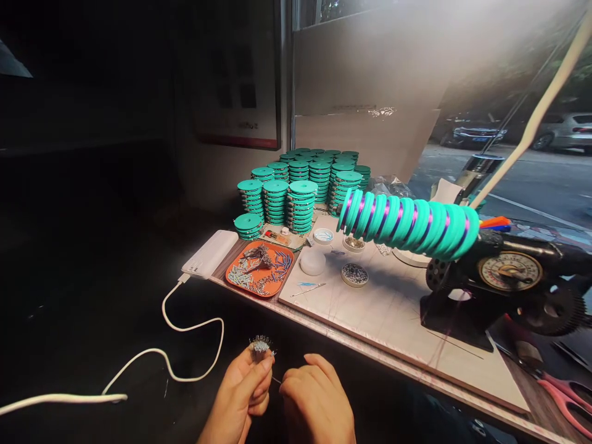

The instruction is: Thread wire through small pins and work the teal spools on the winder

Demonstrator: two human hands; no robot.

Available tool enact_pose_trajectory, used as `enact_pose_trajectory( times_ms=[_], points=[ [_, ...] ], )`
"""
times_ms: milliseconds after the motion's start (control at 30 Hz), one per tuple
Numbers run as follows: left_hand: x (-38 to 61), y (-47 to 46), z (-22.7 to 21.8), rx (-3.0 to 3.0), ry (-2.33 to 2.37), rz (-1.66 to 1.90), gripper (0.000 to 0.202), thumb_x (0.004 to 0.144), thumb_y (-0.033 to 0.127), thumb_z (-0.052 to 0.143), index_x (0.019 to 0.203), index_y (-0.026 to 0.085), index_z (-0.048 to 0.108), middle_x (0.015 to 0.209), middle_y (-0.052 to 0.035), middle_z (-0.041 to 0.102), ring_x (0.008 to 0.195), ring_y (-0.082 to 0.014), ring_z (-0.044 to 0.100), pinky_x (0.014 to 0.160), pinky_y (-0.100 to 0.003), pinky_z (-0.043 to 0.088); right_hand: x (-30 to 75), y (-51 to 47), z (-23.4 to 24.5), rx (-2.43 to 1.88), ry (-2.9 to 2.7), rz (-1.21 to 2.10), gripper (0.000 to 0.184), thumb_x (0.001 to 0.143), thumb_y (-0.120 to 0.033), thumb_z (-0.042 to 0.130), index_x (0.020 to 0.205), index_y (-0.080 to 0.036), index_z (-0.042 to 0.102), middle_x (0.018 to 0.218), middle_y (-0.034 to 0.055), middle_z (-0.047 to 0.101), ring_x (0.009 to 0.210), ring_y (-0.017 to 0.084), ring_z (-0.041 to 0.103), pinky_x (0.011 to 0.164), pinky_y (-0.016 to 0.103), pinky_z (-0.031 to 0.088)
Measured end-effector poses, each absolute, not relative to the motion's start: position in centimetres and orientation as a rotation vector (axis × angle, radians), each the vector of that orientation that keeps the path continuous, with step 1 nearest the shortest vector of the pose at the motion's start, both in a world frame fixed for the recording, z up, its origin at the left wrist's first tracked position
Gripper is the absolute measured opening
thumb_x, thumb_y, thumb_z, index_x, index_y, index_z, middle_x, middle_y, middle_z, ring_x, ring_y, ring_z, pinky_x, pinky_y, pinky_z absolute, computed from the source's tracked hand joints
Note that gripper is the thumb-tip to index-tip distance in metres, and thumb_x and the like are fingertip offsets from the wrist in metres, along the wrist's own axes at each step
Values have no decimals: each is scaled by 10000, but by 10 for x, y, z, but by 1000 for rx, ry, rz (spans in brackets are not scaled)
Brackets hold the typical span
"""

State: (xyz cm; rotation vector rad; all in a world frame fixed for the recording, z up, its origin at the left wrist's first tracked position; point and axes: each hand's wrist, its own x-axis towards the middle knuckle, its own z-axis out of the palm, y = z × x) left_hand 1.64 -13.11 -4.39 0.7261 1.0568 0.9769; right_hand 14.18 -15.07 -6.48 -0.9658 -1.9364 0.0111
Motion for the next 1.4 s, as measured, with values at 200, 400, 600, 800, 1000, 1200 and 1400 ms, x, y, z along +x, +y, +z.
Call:
enact_pose_trajectory(
  times_ms=[200,400,600,800,1000,1200,1400],
  points=[
    [18,-132,-47,806,1117,1077,305,645,405,603,695,144,453,492,94,267,426,-23,158,391,-182,78,204,-129,-37,-985,-2244,-185,347,751,-58,352,989,-222,545,903,34,648,827,165,616,789,338,506],
    [19,-132,-47,810,1153,1115,340,621,444,615,695,142,478,491,85,293,426,-23,183,396,-172,97,213,-68,-6,-847,-2706,-361,404,670,-13,369,973,-161,591,1004,100,615,1130,282,412,955,518,343],
    [19,-133,-49,809,1198,1179,355,584,447,648,690,139,506,502,70,336,430,-26,214,394,-162,131,183,-36,0,-764,-2774,-331,331,642,9,434,733,-252,617,773,44,654,1135,230,409,1020,496,260],
    [19,-134,-53,780,1197,1266,268,590,360,670,696,151,541,517,49,403,446,-48,315,399,-167,232,179,-32,-9,-809,-2630,-312,334,606,38,419,573,-249,586,673,54,644,1125,261,417,1027,519,224],
    [18,-134,-56,758,1204,1300,237,589,324,679,703,154,559,521,38,440,473,-73,389,430,-181,298,179,-39,-13,-900,-2342,-153,287,674,-30,404,571,-244,567,663,25,616,1195,236,322,992,525,271],
    [17,-136,-59,734,1212,1343,232,578,298,688,738,168,582,539,17,488,533,-122,465,464,-204,350,178,-43,-25,-997,-2002,-161,279,766,-216,407,525,-253,543,601,1,592,902,221,585,719,394,538],
    [16,-138,-57,803,1313,1413,241,559,277,691,770,184,622,726,-47,604,729,-202,535,639,-256,425,177,-43,-41,-1026,-1923,-273,317,798,-306,374,554,-268,573,519,10,554,717,224,626,531,306,560]
  ],
)
